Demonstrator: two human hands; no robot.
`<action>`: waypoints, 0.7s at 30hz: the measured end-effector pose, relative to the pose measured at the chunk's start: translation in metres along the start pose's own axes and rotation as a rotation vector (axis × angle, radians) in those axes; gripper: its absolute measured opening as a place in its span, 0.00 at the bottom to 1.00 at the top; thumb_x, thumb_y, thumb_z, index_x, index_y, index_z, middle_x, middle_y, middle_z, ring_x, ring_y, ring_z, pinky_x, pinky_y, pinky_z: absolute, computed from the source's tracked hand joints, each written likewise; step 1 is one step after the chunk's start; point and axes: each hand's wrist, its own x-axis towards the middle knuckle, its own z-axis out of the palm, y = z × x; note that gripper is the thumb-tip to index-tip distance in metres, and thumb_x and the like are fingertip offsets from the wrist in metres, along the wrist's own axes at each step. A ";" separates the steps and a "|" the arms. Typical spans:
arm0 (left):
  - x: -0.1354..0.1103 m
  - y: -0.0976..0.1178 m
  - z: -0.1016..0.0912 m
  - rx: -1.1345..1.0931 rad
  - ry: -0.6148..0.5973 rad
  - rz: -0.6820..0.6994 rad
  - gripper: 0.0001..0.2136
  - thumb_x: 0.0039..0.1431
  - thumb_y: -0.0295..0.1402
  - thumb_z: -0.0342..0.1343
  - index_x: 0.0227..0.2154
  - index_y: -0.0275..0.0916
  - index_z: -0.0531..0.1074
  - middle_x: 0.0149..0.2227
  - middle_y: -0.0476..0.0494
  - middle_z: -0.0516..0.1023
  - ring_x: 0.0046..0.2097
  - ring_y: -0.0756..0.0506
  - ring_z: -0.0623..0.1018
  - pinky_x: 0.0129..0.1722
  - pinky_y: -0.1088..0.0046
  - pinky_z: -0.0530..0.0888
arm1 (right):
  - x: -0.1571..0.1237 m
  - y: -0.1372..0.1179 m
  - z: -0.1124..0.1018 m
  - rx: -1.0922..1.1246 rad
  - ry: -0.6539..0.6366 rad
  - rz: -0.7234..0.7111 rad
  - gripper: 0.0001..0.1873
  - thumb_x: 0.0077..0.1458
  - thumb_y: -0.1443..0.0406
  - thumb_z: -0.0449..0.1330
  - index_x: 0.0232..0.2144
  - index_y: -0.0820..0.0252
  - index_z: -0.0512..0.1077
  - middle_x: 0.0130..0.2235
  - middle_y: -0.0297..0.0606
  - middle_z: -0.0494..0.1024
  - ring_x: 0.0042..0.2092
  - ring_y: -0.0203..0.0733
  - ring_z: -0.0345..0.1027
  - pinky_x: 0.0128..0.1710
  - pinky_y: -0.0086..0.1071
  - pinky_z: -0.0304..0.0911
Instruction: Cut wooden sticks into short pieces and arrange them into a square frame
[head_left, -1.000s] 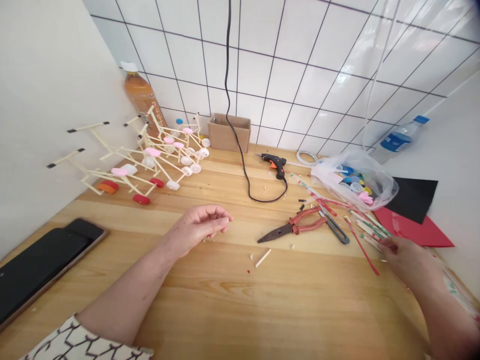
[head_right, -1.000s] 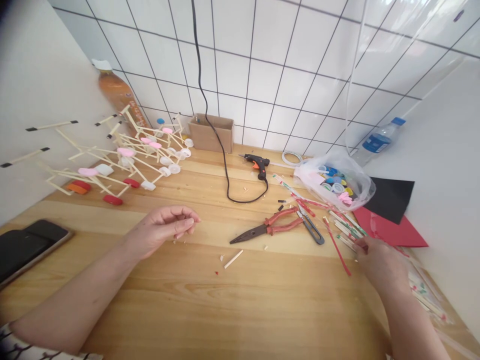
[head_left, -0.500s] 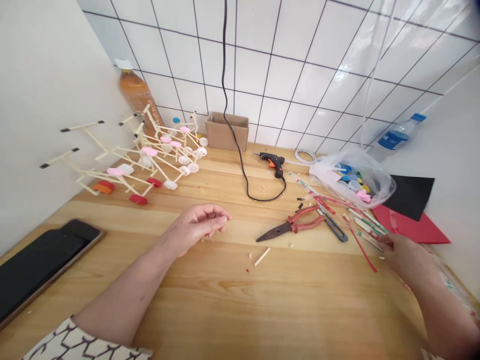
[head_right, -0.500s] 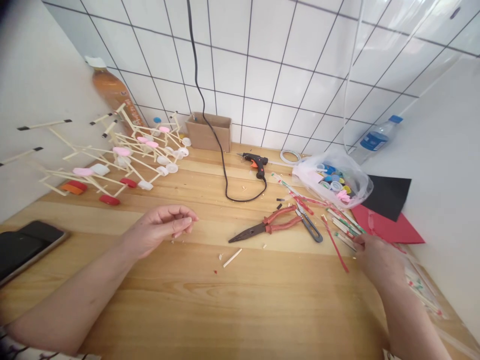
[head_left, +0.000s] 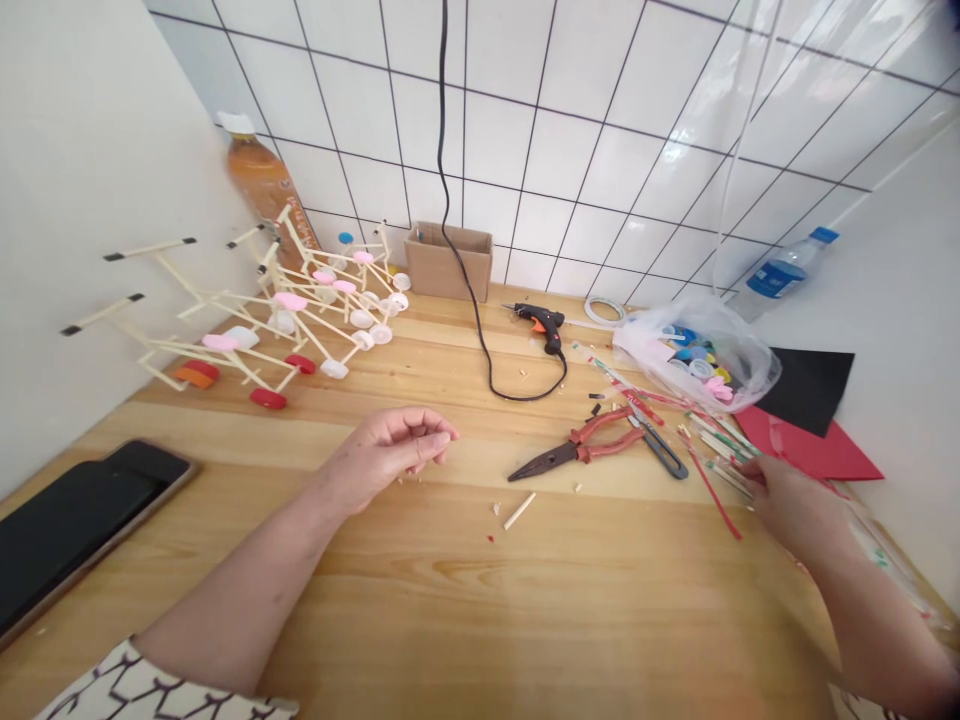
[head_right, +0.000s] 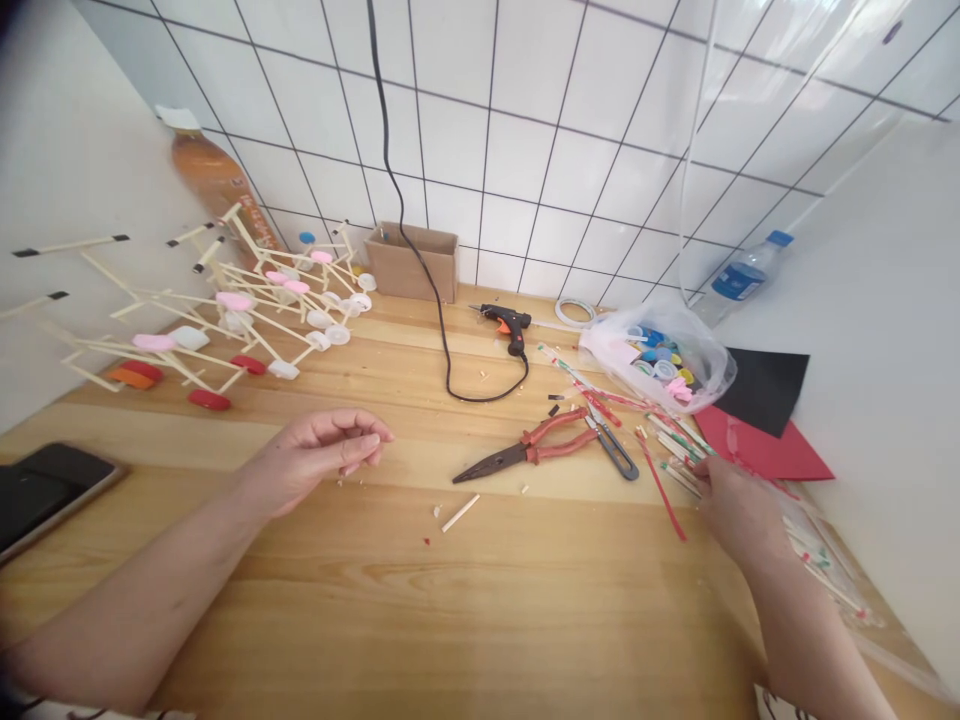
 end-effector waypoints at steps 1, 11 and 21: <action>0.000 0.000 0.000 0.002 0.000 -0.003 0.11 0.47 0.39 0.58 0.30 0.35 0.71 0.22 0.52 0.70 0.20 0.56 0.61 0.20 0.80 0.59 | -0.001 -0.001 0.000 -0.014 -0.026 -0.030 0.05 0.44 0.69 0.57 0.21 0.57 0.71 0.26 0.43 0.76 0.26 0.44 0.68 0.25 0.33 0.56; 0.001 -0.003 0.001 0.011 -0.013 -0.011 0.11 0.48 0.39 0.58 0.30 0.36 0.71 0.22 0.52 0.70 0.20 0.56 0.62 0.20 0.80 0.60 | -0.007 -0.014 -0.022 -0.150 0.160 -0.144 0.08 0.52 0.64 0.48 0.29 0.58 0.67 0.34 0.48 0.75 0.39 0.53 0.68 0.33 0.39 0.61; -0.004 0.003 0.013 0.238 0.152 0.102 0.11 0.50 0.40 0.56 0.30 0.37 0.73 0.25 0.49 0.74 0.25 0.51 0.70 0.26 0.77 0.68 | -0.071 -0.123 -0.091 0.989 0.610 -0.102 0.02 0.50 0.67 0.59 0.27 0.59 0.71 0.32 0.40 0.73 0.27 0.38 0.64 0.29 0.35 0.61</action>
